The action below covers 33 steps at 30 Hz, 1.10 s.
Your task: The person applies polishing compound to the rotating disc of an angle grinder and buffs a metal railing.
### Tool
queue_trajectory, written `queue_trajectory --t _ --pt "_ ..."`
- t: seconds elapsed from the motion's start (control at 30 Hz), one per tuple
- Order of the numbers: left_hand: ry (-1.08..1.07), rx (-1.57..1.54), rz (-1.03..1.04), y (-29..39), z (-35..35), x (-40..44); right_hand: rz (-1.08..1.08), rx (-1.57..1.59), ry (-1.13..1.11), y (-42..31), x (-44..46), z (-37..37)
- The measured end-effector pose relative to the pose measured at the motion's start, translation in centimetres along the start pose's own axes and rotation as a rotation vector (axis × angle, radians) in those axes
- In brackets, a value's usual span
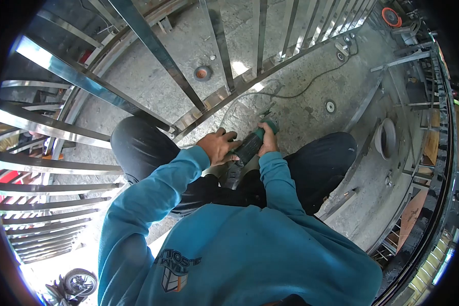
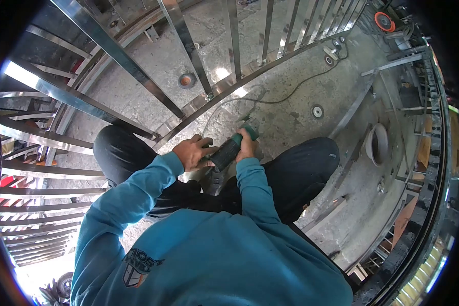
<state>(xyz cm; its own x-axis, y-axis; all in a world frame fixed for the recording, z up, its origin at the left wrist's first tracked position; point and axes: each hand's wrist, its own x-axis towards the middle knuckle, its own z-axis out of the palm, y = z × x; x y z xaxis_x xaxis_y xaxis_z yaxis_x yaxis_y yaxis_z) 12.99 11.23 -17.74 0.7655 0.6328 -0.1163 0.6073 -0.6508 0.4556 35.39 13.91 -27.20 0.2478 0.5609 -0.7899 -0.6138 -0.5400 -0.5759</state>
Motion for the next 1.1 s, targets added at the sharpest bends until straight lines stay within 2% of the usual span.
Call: queue_trajectory --t 0.23,0.43,0.57,0.63,0.77,0.83,0.87,0.93,0.97,1.03,1.1 --pt "-0.029 0.172 0.045 0.0 0.9 0.3 -0.095 -0.018 0.115 1.9 2.8 -1.2" --pt "0.090 0.243 0.102 0.0 1.8 0.3 -0.004 -0.048 0.139 1.4 2.9 -1.5" --pt "0.049 0.243 0.118 0.5 2.5 0.4 -0.095 -0.062 0.084 0.9 1.4 -1.3" --pt "-0.011 0.070 0.052 0.2 1.5 0.7 -0.002 -0.030 0.060 0.4 1.4 -0.8" --pt "-0.109 -0.043 -0.088 0.8 -1.4 1.7 -0.043 -0.083 -0.027 -1.0 1.7 -0.4" --pt "-0.269 -0.218 -0.228 0.9 -3.3 2.6 -0.043 -0.072 -0.091 -3.0 1.8 0.1" --pt "-0.260 -0.227 -0.228 0.7 -3.9 3.1 -0.046 -0.084 -0.089 -4.1 1.6 0.3" --pt "-0.346 -0.496 -0.233 0.3 -5.0 4.1 -0.053 -0.023 -0.161 -7.0 -0.3 1.5" --pt "-0.342 -0.503 -0.228 0.2 -5.6 4.3 -0.057 -0.030 -0.156 -8.7 -0.8 1.9" --pt "-0.328 -0.761 -0.134 0.2 -6.5 4.8 -0.010 -0.071 -0.204 -12.3 -0.7 2.5" --pt "-0.258 -0.823 -0.115 0.2 -5.4 6.0 -0.065 -0.077 -0.226 -15.1 0.5 3.2"
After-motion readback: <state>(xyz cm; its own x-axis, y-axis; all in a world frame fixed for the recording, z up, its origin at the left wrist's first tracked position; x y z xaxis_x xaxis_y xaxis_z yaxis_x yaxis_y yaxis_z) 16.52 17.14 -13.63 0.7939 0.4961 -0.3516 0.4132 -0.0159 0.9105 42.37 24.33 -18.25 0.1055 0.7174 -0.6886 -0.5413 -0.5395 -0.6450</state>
